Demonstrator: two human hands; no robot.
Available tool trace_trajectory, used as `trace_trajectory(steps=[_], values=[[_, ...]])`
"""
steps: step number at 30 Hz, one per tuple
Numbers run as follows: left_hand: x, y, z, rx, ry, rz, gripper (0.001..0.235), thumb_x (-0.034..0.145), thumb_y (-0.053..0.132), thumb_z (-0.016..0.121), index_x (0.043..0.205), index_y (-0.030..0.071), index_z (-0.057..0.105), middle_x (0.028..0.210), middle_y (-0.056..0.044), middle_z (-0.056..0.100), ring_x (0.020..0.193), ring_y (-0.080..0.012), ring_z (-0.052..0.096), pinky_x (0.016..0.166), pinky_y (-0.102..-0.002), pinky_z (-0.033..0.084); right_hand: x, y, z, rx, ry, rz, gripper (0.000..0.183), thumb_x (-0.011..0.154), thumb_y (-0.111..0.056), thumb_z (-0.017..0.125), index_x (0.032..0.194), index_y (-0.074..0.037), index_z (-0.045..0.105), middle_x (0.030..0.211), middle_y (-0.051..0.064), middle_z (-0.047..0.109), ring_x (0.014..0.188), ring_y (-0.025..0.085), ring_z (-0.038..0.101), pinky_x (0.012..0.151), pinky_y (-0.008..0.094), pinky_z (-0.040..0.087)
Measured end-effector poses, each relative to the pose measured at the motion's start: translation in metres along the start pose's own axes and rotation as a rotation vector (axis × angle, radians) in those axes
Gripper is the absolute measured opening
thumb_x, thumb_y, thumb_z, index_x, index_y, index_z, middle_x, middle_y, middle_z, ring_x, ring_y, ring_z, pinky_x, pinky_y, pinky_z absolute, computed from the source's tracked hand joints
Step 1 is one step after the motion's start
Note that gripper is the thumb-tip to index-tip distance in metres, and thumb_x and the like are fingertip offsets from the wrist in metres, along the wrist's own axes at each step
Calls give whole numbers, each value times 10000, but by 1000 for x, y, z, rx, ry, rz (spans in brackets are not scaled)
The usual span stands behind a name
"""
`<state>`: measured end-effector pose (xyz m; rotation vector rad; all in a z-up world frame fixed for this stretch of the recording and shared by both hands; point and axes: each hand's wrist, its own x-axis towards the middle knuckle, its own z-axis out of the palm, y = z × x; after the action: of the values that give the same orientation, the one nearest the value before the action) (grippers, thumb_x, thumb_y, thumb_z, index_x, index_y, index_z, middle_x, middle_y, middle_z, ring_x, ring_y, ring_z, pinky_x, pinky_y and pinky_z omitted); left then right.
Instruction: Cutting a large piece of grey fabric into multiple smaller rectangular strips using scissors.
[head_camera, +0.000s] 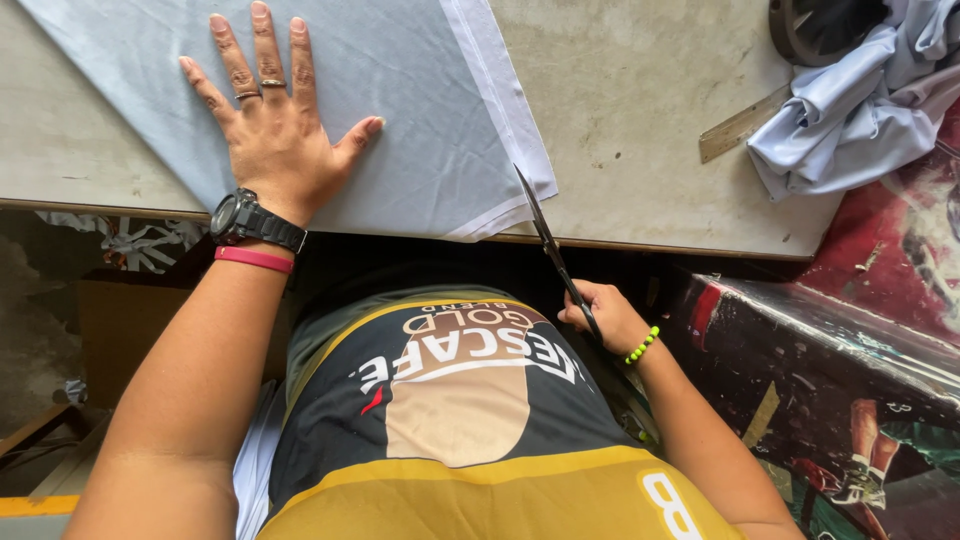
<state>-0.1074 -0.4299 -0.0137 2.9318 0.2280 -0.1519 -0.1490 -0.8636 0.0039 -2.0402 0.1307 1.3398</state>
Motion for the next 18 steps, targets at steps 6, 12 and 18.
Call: trace_trajectory(steps=[6,12,18], values=[[1,1,-3,6,-50,-21,1061,1051,921,304,1710,106,139,1710,-196,60,1530,-544,40,1178,-829,71,0,8,-1,-68,52,-41,253,825,-187,731,640,-137,565,488,22,585,508,104,500,562,267,412],[1,3,-6,-24,-52,-27,1056,1053,894,362,1701,88,150,1705,-215,73,1516,-567,43,1162,-837,59,-8,-9,-3,-6,-9,21,277,825,-156,734,634,-124,536,524,38,593,489,113,580,548,268,431],[1,4,-7,-49,-57,-27,1047,1058,875,392,1703,85,158,1703,-214,69,1514,-559,32,1157,-842,52,5,-33,2,-98,29,39,221,798,-165,705,670,-139,527,604,31,633,603,125,548,616,291,433]])
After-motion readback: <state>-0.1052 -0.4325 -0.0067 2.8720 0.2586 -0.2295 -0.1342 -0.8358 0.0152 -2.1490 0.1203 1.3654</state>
